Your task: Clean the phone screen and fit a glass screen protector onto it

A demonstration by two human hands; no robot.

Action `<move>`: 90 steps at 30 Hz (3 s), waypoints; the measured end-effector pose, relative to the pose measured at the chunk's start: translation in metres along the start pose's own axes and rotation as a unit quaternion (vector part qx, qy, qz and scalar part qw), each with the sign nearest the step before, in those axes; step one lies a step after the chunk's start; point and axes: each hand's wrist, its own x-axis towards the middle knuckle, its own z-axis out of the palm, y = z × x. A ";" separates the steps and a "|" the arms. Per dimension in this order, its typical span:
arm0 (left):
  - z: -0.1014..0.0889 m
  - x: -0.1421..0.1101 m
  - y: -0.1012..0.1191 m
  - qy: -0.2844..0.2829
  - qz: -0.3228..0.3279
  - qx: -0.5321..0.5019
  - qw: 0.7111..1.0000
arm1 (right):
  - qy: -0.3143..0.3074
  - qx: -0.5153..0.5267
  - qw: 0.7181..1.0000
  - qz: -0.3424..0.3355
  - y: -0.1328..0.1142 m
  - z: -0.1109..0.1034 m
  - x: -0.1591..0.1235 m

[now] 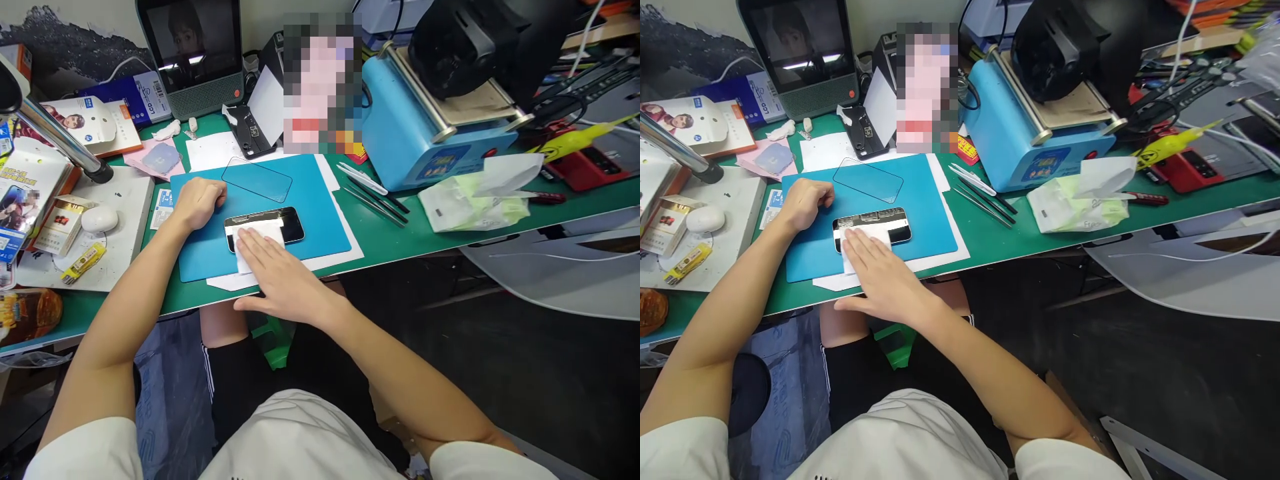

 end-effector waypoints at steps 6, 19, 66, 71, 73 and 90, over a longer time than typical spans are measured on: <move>0.001 0.000 0.002 0.002 -0.003 -0.011 1.000 | -0.007 -0.004 1.000 0.030 0.038 -0.014 -0.029; 0.000 0.004 -0.002 0.001 0.019 -0.003 1.000 | 0.011 -0.001 1.000 -0.023 0.006 -0.004 0.047; 0.001 0.004 0.001 -0.010 -0.008 -0.005 1.000 | 0.033 -0.056 0.997 -0.052 -0.003 0.009 0.000; -0.001 0.003 -0.002 -0.008 -0.003 -0.003 1.000 | 0.040 -0.049 0.997 -0.049 -0.002 0.010 0.002; -0.001 0.002 -0.003 -0.008 0.002 -0.004 1.000 | 0.038 -0.042 0.997 -0.045 0.004 0.009 -0.005; -0.004 0.004 -0.006 0.002 0.009 -0.006 1.000 | 0.043 -0.080 0.995 0.031 0.059 -0.002 -0.066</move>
